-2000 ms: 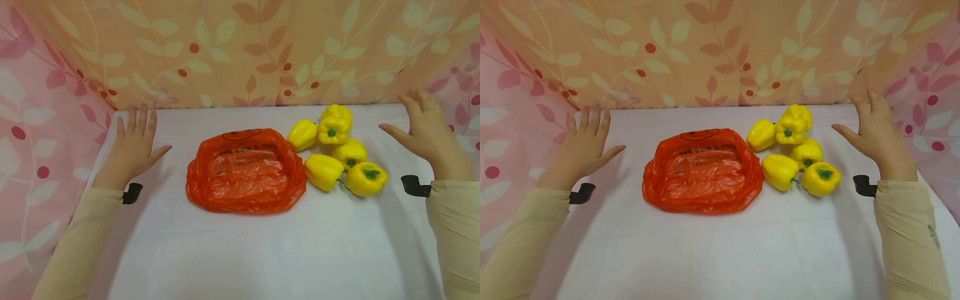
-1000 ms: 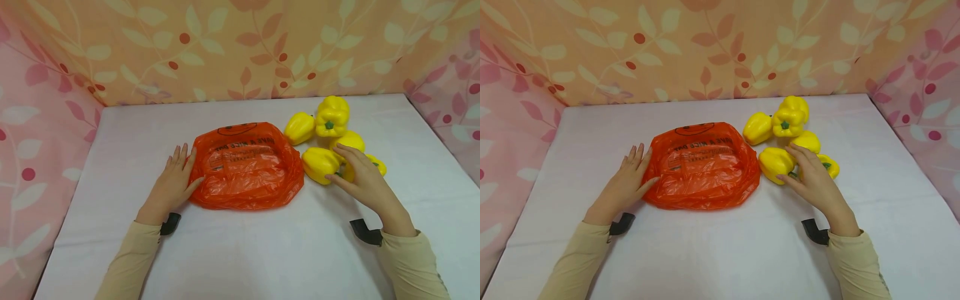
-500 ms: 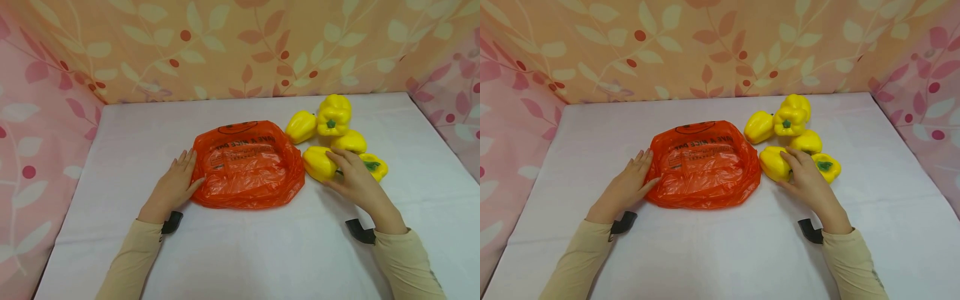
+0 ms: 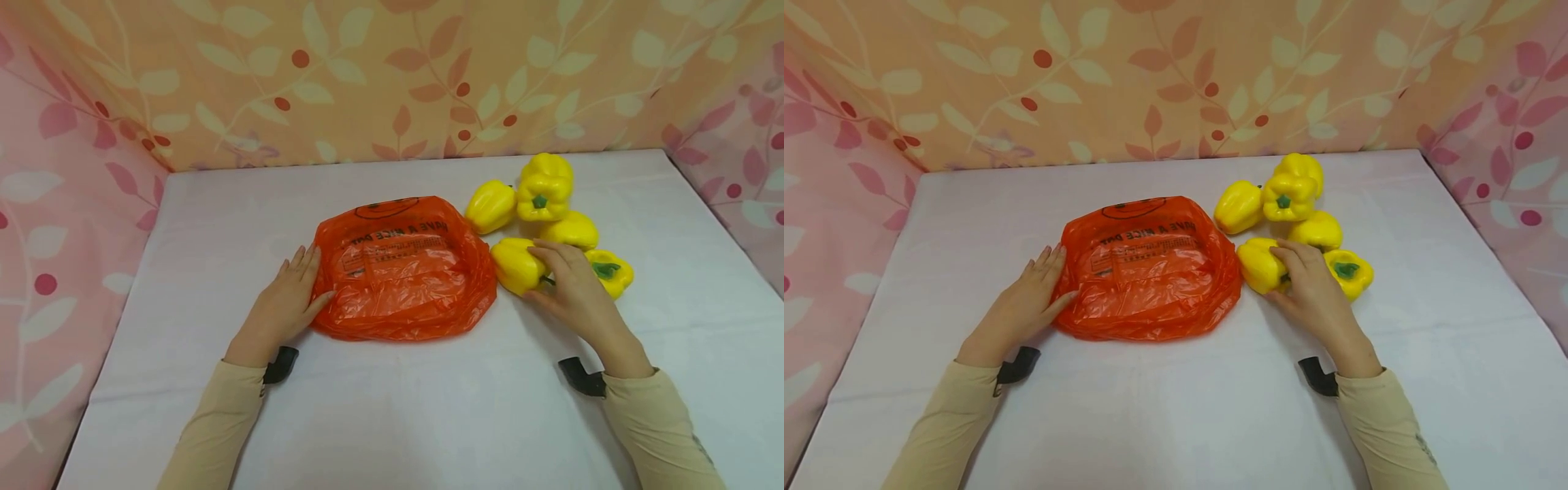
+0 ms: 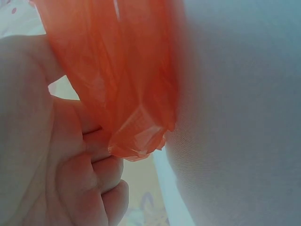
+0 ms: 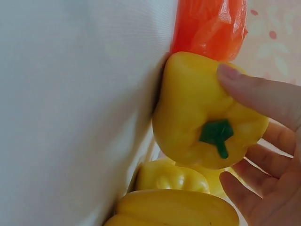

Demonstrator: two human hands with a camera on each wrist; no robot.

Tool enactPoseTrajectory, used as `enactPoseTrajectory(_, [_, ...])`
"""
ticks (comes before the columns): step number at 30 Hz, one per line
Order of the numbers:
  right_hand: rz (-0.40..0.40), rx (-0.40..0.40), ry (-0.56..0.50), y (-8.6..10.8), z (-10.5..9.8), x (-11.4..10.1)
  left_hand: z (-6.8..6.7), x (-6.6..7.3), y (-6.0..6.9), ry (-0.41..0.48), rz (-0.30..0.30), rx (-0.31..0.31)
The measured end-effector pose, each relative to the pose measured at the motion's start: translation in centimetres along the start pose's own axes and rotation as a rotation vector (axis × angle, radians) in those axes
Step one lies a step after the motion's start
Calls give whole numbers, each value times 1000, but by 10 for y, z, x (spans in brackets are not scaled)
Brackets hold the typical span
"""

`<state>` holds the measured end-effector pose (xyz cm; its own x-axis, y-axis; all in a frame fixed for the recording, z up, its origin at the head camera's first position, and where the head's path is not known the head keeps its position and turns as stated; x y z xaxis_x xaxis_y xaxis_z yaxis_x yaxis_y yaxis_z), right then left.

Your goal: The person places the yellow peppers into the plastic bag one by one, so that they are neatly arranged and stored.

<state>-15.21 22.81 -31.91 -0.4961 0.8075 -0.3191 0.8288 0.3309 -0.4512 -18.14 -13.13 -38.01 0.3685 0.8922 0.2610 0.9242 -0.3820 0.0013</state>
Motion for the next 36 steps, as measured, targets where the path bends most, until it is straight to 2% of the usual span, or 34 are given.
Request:
enactPoseTrajectory(9, [24, -115, -3, 1, 16, 3, 0, -2, 3, -4, 6, 33])
enactPoseTrajectory(16, [-56, 3, -11, -1, 14, -1, 0, -3, 4, -4, 2, 37])
enactPoseTrajectory(21, [-68, 52, -40, -2, 9, 1, 0, -3, 4, 0, 4, 36])
enactPoseTrajectory(29, [18, 42, -72, -4, 3, 8, 1, -2, 2, -2, 3, 30])
enactPoseTrajectory(36, [63, 58, -81, -6, -14, 10, 1, 2, 1, -11, 7, 29])
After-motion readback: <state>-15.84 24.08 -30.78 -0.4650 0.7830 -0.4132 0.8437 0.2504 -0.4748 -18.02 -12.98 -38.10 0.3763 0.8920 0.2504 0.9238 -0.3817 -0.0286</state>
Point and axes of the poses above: each hand's wrist, its own y-axis away from the middle knuckle, its own z-axis out of the palm, x = y × z, the point moved 8 cm from there along -y, towards the middle knuckle, and after that the axes turned 5 degrees about x, right-handed, at the moved point
